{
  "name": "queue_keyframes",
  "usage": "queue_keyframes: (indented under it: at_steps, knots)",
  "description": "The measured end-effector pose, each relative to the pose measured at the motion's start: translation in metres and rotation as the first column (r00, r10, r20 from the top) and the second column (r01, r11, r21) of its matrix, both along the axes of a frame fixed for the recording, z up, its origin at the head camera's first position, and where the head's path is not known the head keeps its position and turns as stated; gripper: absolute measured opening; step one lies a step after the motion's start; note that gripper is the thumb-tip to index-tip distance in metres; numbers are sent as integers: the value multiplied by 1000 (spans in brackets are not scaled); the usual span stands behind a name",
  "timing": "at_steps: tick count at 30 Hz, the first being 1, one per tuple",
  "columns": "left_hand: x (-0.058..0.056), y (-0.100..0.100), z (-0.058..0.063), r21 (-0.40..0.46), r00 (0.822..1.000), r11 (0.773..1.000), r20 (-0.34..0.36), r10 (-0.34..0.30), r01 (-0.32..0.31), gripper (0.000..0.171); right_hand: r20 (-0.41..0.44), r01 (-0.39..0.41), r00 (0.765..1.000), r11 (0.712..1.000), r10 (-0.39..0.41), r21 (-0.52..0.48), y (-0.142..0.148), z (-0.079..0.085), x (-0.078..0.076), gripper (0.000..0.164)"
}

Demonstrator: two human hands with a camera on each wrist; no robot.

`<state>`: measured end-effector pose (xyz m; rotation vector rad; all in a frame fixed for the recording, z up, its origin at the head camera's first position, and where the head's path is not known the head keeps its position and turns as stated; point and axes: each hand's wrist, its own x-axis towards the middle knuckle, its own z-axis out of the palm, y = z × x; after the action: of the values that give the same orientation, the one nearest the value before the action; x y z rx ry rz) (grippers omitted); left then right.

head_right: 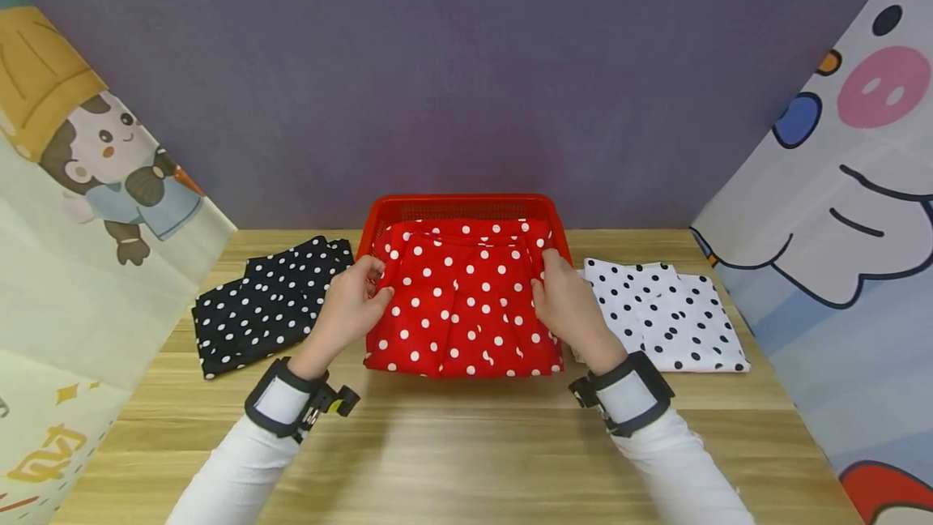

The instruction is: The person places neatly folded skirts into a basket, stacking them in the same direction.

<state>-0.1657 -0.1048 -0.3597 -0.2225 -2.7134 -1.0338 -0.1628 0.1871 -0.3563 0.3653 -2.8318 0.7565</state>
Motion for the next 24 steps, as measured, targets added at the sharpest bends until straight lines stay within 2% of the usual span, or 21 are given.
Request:
queue_keyframes:
  at_steps: [15, 24]
  knots:
    - [-49, 4, 27, -36, 999, 999, 32, 11, -10, 24, -10, -18, 1000, 999, 18, 35, -1, 24, -55, 41]
    - [-71, 8, 33, -77, 991, 997, 130, 34, -24, 23, 66, 27, 997, 997, -32, 75, -6, 29, -79, 40]
